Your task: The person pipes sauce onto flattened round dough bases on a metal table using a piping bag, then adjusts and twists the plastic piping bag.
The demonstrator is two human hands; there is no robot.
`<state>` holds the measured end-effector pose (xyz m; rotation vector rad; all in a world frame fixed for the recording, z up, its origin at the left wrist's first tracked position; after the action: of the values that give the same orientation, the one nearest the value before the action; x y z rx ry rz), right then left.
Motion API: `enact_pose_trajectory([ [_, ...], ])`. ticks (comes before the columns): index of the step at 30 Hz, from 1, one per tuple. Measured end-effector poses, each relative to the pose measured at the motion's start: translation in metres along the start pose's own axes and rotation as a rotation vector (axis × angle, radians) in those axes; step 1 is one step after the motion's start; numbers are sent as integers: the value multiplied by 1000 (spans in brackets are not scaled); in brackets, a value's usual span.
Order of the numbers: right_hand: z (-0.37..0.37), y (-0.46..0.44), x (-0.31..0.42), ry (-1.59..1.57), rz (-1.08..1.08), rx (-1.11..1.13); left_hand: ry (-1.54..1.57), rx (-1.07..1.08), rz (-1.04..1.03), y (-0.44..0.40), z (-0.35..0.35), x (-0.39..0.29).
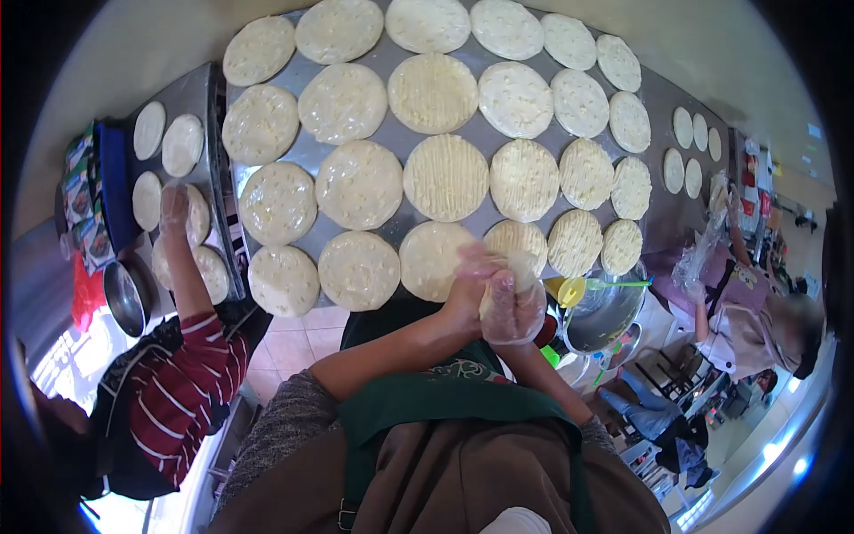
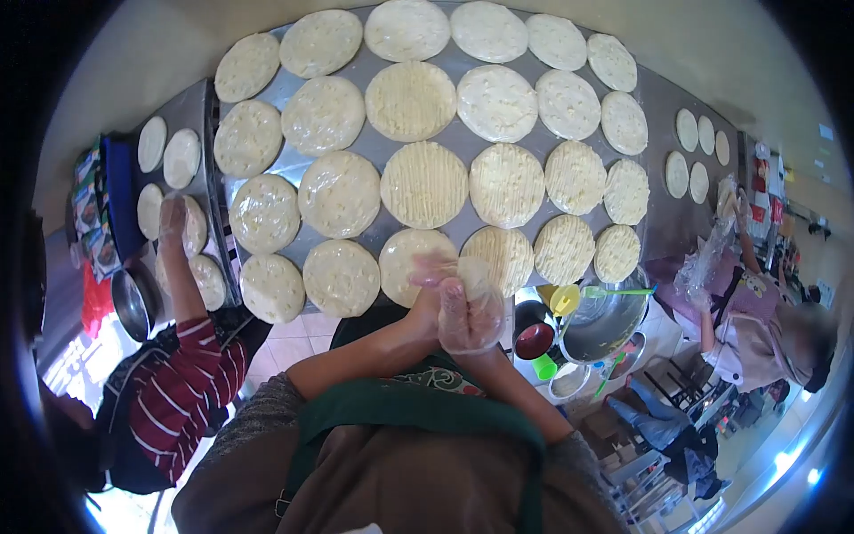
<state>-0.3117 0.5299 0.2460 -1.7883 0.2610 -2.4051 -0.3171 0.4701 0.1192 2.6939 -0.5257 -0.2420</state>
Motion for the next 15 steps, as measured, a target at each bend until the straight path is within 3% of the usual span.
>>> enact_pose_trajectory([
  [2, 2, 13, 2, -18, -129, -28, 165, 17, 122, 13, -9, 2],
  [5, -9, 45, -26, -611, -524, -8, 218, -87, 350, 19, 9, 13],
  [11, -21, 66, -11, -624, -403, -28, 205, -404, 420, 55, 4, -8],
  [15, -33, 79, -9, -623, -522, -2, 134, -451, 287, 54, 60, -5],
])
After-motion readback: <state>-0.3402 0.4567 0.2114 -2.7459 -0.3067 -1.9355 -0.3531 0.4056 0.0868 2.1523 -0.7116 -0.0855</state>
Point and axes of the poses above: each hand's wrist, its own y-axis away from the middle knuckle, its own z-axis out of the back of the hand, x = y × z, the point moved 9 cm from there along -y, towards the middle knuckle, and after that the axes turned 7 degrees about z, right-handed, at the moved point
